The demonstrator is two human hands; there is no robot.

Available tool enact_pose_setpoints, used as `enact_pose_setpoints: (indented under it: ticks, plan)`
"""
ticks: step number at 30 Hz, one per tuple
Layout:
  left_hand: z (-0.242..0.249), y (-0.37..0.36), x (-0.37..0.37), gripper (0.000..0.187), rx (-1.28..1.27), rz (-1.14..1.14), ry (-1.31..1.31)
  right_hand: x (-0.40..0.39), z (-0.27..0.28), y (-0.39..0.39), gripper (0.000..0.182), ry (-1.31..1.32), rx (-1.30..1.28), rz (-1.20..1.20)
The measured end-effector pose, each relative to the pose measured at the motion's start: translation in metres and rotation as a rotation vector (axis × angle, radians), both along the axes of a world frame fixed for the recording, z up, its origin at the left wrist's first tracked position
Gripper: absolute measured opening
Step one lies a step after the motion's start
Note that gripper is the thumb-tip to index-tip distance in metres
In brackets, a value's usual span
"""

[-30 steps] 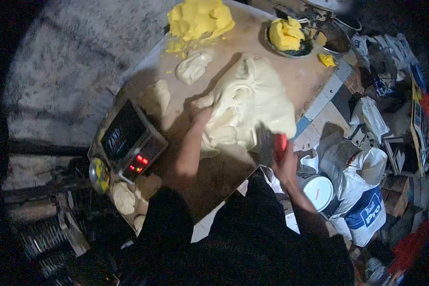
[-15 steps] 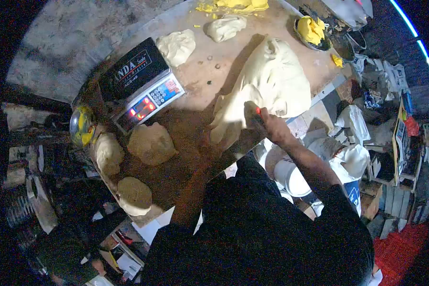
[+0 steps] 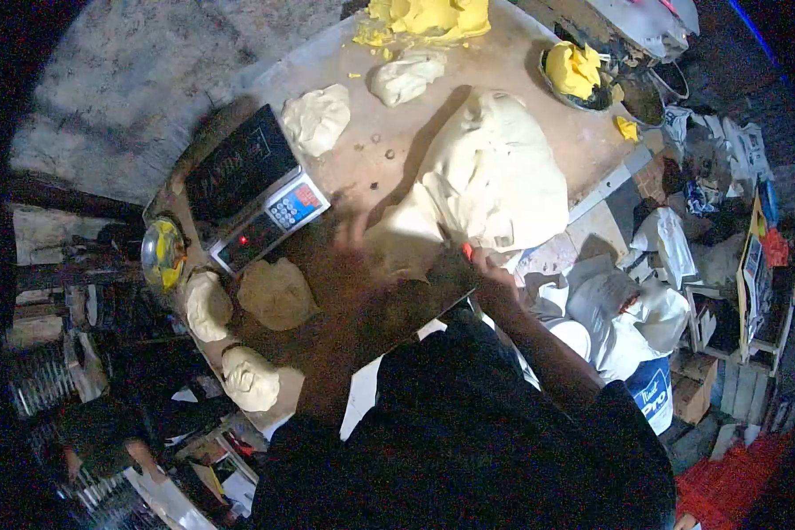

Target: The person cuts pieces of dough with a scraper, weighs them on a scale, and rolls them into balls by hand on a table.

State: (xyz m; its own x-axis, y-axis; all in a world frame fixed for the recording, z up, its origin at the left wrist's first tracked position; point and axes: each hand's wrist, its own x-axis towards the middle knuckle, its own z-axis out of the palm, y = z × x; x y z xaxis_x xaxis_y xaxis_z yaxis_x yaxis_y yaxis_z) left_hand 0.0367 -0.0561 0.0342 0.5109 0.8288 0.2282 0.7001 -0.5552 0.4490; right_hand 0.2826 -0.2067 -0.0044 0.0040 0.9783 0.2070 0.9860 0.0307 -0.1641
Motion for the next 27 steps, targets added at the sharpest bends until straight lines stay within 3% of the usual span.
enact_pose_setpoints:
  ticks: [2,4,6,7,8,9,12,13,16,18,20,21,22,24,25,26,27]
  plan:
    - [-0.022,0.007,0.055,0.095,-0.035,-0.024,0.175,0.013,0.016,0.005,0.047,0.093,-0.136,0.014]
    - [-0.039,0.021,0.079,0.089,-0.079,-0.028,0.256,0.025,0.053,0.045,0.049,0.423,-0.691,-0.159]
    - [-0.043,0.036,0.073,0.084,-0.152,-0.059,0.227,0.034,0.037,0.077,0.051,0.403,-0.407,-0.161]
    - [-0.043,0.039,0.064,0.081,-0.202,-0.079,0.19,0.021,0.087,0.107,0.05,0.407,-0.368,-0.126]
    - [-0.045,0.04,0.054,0.079,-0.254,-0.09,0.151,0.017,0.096,0.136,0.047,0.408,-0.49,-0.164]
    - [-0.04,0.036,0.047,0.076,-0.291,-0.091,0.138,0.008,0.097,0.156,0.042,0.339,-0.39,-0.127]
    - [-0.017,-0.003,0.029,0.069,-0.447,-0.08,0.234,-0.005,0.019,0.192,0.043,0.214,-0.325,0.016]
    - [-0.01,-0.008,0.022,0.067,-0.501,-0.084,0.279,-0.013,0.019,0.187,0.037,0.148,-0.399,0.012]
    - [0.024,-0.005,0.0,0.06,-0.562,-0.053,0.273,-0.008,-0.025,0.188,0.049,0.093,-0.043,0.234]
    - [0.069,0.008,-0.018,0.057,-0.457,0.002,0.121,-0.01,-0.018,0.193,0.059,0.217,-0.411,0.08]
    - [0.105,0.018,-0.04,0.054,-0.356,0.065,-0.041,-0.023,0.028,0.187,0.06,0.185,-0.465,0.098]
    - [0.111,0.026,-0.052,0.052,-0.304,0.094,-0.134,-0.026,0.012,0.186,0.06,0.086,-0.346,0.086]
    - [0.099,0.049,-0.086,0.057,-0.517,0.331,-0.447,-0.028,0.009,0.187,0.059,-0.021,-0.227,0.071]
    - [0.092,0.094,-0.124,0.059,-0.233,0.369,-0.473,-0.035,0.008,0.187,0.055,0.034,-0.086,0.048]
    - [0.149,0.123,-0.108,0.058,0.255,0.166,-0.166,-0.035,0.008,0.186,0.055,0.056,-0.129,0.021]
    - [0.162,0.161,-0.115,0.059,0.29,0.082,-0.33,-0.036,0.007,0.186,0.055,0.076,-0.172,-0.006]
    - [0.176,0.182,-0.117,0.059,0.358,0.106,-0.27,-0.029,0.006,0.185,0.057,0.092,-0.328,-0.044]
